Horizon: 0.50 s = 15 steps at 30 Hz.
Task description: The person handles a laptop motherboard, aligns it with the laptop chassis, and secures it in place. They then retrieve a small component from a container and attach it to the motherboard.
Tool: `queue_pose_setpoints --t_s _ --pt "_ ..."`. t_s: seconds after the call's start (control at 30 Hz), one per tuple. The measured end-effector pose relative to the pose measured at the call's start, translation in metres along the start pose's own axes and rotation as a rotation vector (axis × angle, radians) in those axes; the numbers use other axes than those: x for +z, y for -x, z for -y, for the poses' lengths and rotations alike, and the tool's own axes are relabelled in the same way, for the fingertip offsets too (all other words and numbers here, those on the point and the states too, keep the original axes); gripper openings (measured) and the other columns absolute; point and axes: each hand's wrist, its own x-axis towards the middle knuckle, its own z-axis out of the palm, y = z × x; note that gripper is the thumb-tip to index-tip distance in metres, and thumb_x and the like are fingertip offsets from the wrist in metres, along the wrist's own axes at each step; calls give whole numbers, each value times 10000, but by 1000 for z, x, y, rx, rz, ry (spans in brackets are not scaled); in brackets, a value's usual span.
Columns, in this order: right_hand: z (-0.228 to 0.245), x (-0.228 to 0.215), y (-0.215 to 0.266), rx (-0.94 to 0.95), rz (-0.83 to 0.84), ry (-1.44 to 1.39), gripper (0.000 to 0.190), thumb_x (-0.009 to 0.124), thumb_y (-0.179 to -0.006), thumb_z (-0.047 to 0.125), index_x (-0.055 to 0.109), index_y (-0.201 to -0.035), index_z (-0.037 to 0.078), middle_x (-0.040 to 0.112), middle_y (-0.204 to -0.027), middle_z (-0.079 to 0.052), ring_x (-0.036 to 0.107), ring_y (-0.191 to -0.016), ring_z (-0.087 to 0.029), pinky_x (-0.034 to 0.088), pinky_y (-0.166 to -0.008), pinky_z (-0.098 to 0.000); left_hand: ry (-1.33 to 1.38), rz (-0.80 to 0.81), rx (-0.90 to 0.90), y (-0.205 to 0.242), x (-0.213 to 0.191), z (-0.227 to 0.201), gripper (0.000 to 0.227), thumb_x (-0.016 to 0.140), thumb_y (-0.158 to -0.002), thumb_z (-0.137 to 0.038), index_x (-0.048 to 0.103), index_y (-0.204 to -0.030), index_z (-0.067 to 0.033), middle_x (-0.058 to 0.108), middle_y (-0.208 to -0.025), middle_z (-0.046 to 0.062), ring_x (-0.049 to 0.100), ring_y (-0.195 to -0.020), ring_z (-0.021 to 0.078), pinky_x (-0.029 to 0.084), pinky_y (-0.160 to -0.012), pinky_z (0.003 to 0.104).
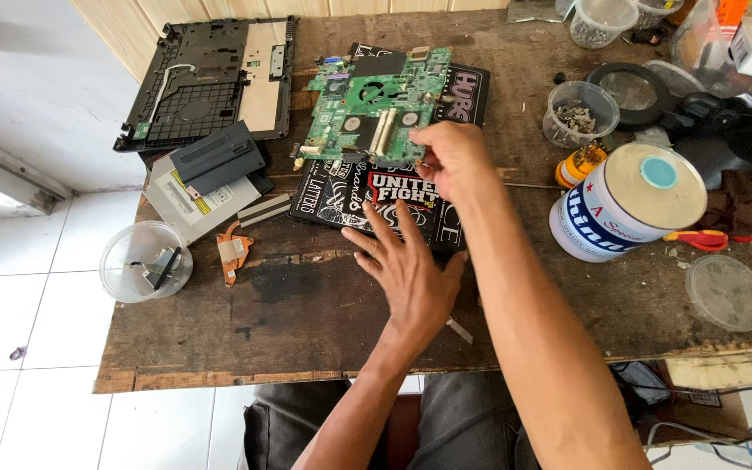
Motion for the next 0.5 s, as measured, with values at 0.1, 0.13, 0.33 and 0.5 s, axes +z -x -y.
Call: queue_pose_setpoints --t_s 0.1,0.13,0.33,0.5 --pt "0 7 8 -47 50 -108 402 777 -968 98 665 -1326 -47 744 -1165 -292 771 -962 -385 725 -749 -469 -205 -8 1 -9 19 -1 1367 989 -747 -599 276 -1781 -57 -40 -1825 389 -91 -1568 788 99 -1193 912" --pt "4 1 13 -49 48 -109 402 777 -968 98 665 -1326 -47 744 -1165 -292 771 -962 -385 725 -749 -469 -204 -8 4 -12 18 -3 1367 989 -747 -599 276 -1781 -57 -40 -1825 389 -91 -1568 788 99 -1193 912" --pt "19 -36 69 -164 106 -311 366 787 -976 141 646 -1268 -29 679 -1171 -165 774 -1005 -316 713 -853 -504 -221 -16 33 -23 7 7 1358 917 -760 -743 328 -1769 -52 96 -1843 359 -9 -1570 790 97 -1234 886" --pt "37 -75 144 -283 69 -420 99 807 -980 90 757 -1063 73 750 -995 -97 784 -971 -264 699 -889 -496 -79 -8 108 -20 -6 17 1155 826 -838 -703 445 -1723 -67 113 -1846 339 -36 -1592 761 100 -1233 879"
